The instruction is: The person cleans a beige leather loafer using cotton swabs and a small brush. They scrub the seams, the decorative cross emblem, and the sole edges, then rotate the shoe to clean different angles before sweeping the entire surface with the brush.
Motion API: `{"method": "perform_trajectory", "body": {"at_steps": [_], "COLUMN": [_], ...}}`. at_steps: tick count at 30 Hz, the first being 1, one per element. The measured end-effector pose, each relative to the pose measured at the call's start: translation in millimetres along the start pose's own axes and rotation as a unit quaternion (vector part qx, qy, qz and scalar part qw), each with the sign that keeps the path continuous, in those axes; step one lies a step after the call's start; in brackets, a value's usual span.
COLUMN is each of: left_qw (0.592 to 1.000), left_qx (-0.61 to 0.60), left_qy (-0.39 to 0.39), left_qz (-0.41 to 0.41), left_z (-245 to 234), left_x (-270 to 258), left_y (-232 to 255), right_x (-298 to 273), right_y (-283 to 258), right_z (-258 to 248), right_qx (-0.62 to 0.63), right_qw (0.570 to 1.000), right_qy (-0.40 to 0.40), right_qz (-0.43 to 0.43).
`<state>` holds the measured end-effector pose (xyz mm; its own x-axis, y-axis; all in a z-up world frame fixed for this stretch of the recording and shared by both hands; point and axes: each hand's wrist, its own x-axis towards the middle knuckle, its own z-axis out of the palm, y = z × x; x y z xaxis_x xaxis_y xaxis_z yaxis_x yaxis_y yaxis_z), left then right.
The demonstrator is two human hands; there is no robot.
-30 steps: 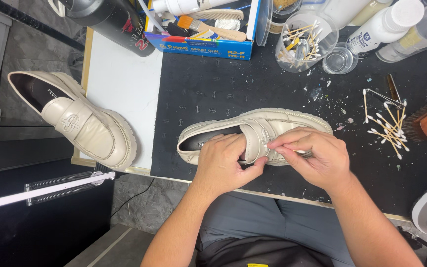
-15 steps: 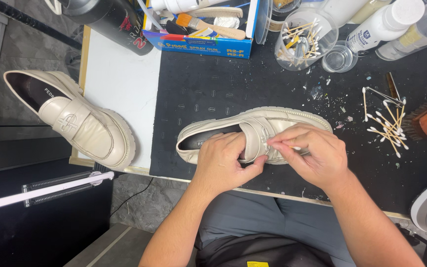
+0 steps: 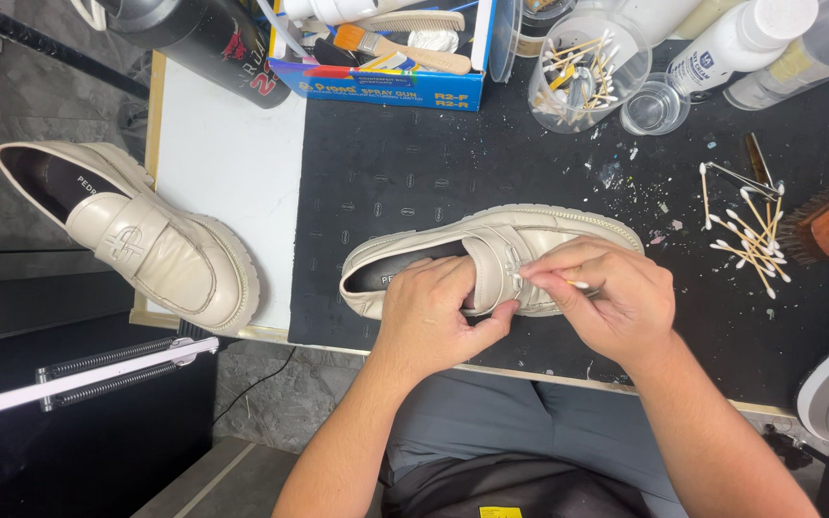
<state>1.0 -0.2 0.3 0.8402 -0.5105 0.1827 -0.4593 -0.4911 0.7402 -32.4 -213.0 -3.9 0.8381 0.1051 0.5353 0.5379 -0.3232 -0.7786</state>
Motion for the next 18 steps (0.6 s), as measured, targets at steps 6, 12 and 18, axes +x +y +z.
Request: {"method": "perform_trajectory", "body": {"at_steps": [6,12,18], "left_qw": [1.000,1.000,1.000], "left_qx": [0.007,-0.006,-0.008], "left_qy": [0.013,0.002,0.003], "left_qz": [0.015,0.005,0.002], "left_z": [1.1,0.5,-0.1], "left_x": [-0.2,0.5,0.8], "left_y": [-1.5,-0.1,0.5], "right_x": [0.5,0.9,-0.1], "right_y": [-0.2,-0.3,-1.4], "right_z": [1.9,1.4,2.7], "right_qx": [-0.004,0.000,-0.007], "right_qw": [1.000,1.000,1.000], "right_qy": [-0.002,-0.009,0.004], "right_qz": [-0.001,0.003,0.006]}}
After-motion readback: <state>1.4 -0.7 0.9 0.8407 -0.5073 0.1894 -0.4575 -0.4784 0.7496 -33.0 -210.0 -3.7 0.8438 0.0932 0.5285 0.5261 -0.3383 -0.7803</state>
